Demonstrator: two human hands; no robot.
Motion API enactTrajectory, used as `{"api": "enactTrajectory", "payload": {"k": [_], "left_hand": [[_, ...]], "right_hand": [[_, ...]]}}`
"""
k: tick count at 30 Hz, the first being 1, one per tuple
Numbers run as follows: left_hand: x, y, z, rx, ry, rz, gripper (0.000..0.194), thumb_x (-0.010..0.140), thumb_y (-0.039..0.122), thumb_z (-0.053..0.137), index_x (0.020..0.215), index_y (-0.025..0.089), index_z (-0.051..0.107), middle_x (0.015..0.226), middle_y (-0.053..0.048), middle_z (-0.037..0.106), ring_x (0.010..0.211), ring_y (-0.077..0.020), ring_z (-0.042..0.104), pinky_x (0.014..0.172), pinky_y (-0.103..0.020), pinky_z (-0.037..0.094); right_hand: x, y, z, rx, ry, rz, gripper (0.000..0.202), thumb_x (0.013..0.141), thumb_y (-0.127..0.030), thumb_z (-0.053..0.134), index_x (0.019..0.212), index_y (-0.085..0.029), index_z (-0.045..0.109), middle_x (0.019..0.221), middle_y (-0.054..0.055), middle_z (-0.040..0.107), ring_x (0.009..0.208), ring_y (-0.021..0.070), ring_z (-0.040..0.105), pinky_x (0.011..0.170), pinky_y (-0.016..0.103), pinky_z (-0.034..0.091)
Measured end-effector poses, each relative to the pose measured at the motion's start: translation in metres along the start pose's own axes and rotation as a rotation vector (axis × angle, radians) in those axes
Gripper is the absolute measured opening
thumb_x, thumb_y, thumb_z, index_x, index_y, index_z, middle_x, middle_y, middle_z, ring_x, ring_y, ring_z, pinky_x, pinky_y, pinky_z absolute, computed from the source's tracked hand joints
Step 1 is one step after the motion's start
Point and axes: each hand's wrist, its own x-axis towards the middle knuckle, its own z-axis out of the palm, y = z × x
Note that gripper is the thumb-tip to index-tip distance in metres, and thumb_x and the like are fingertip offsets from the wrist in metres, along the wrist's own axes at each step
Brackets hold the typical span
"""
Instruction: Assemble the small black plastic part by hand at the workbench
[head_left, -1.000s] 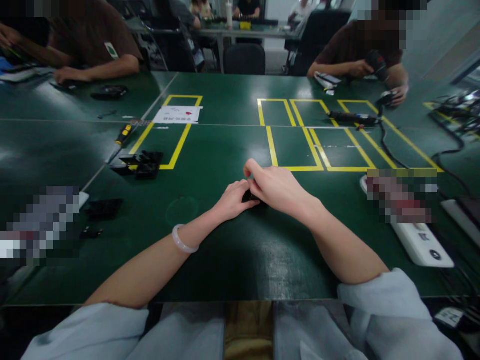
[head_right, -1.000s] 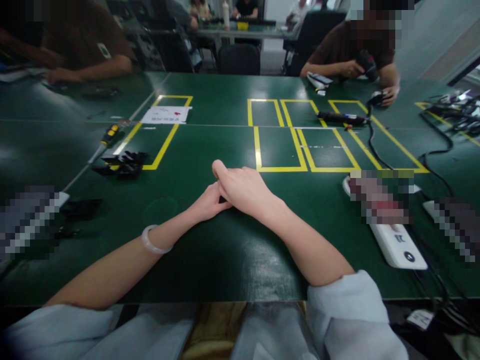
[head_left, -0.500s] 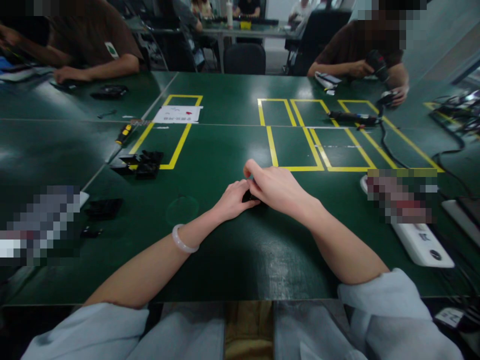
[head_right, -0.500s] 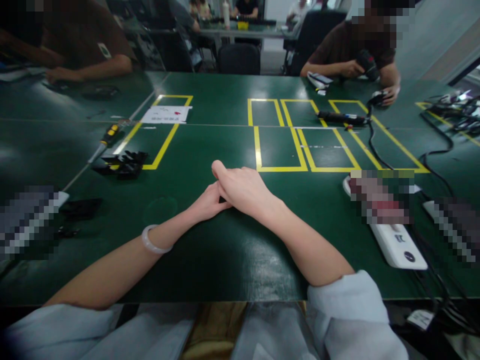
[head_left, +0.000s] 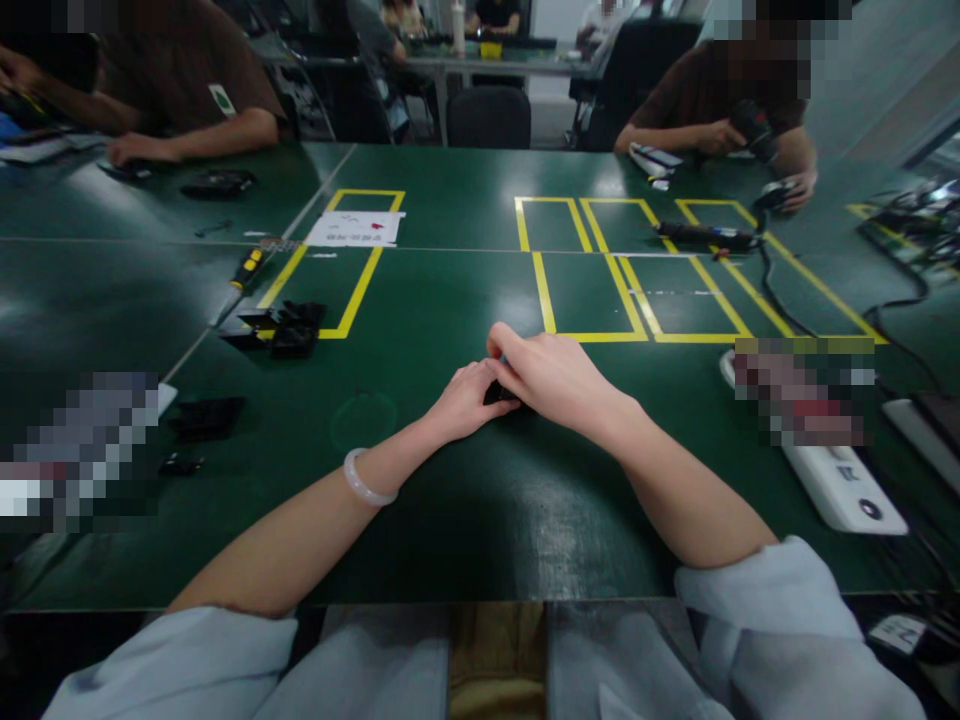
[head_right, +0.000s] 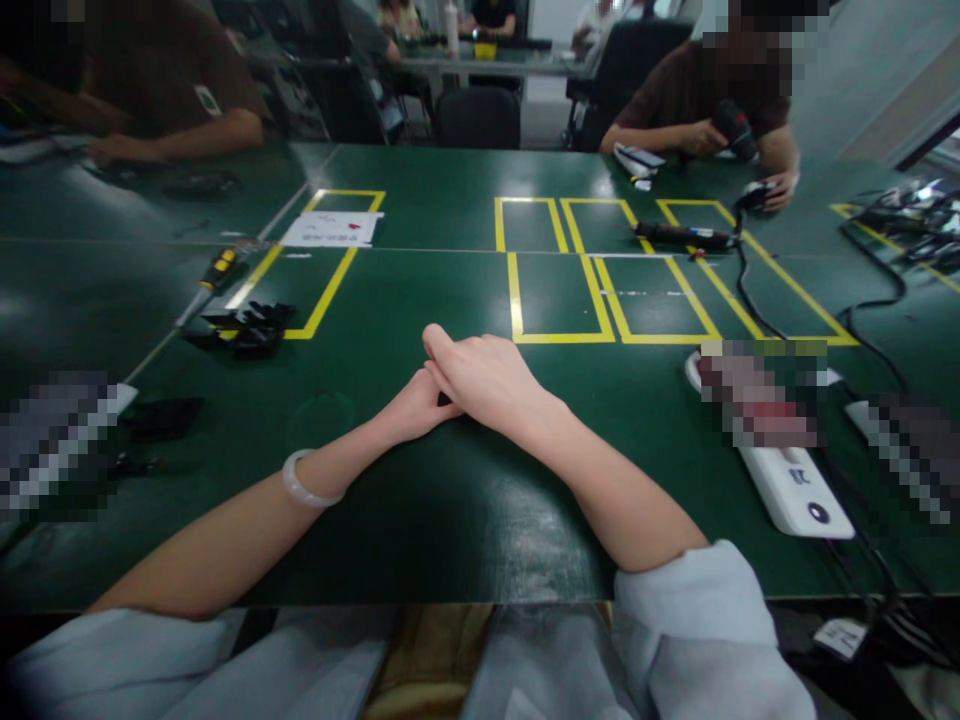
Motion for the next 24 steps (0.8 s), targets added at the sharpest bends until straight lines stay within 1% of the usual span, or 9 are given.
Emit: {"api": "enactTrajectory", "payload": {"k": [5,9,15,21,24], "left_hand": [[0.0,-0.0013,-0.0002,0.007,0.016,0.02,0.039,0.087,0.042,0.072,0.118,0.02,0.063,0.126,-0.01,0.068,0.121,-0.0338,0.061,0.105,-0.051,0.048],[-0.0003,-0.0043,0.0012,0.0,0.022,0.025,0.037,0.087,0.041,0.073,0.115,0.02,0.064,0.126,-0.011,0.068,0.121,-0.0336,0.061,0.105,-0.05,0.048],[-0.0001,-0.0034,0.0007,-0.005,0.002,0.022,0.035,0.088,0.04,0.071,0.116,0.019,0.065,0.125,-0.011,0.068,0.12,-0.0347,0.062,0.102,-0.051,0.049],[0.0004,-0.0025,-0.0006,0.001,0.01,0.032,0.035,0.087,0.04,0.072,0.115,0.02,0.064,0.126,-0.01,0.068,0.122,-0.0335,0.061,0.104,-0.05,0.048],[0.0001,-0.0034,0.0002,0.01,0.015,0.024,0.032,0.087,0.038,0.073,0.112,0.019,0.065,0.125,-0.01,0.068,0.12,-0.0335,0.062,0.104,-0.05,0.048]], "right_hand": [[0.0001,0.0,-0.0004,0.019,0.002,0.004,0.029,0.102,-0.027,0.034,0.122,-0.018,0.052,0.09,0.007,0.075,0.075,0.0205,0.067,0.061,0.03,0.028],[-0.0008,0.0001,0.0001,0.038,0.018,0.0,0.028,0.099,-0.024,0.036,0.121,-0.018,0.052,0.092,0.007,0.076,0.076,0.0205,0.067,0.061,0.03,0.028],[-0.0014,-0.0008,0.0002,0.032,0.026,-0.022,0.029,0.105,-0.035,0.035,0.117,-0.018,0.053,0.089,0.007,0.075,0.076,0.0206,0.067,0.061,0.03,0.028],[-0.0008,-0.0003,0.0005,0.035,0.03,-0.012,0.027,0.1,-0.025,0.035,0.119,-0.018,0.053,0.087,0.006,0.075,0.072,0.0199,0.066,0.059,0.03,0.026],[-0.0017,-0.0004,0.0009,0.048,0.038,-0.011,0.027,0.098,-0.023,0.036,0.12,-0.018,0.051,0.089,0.006,0.075,0.073,0.0196,0.066,0.06,0.03,0.027]]}}
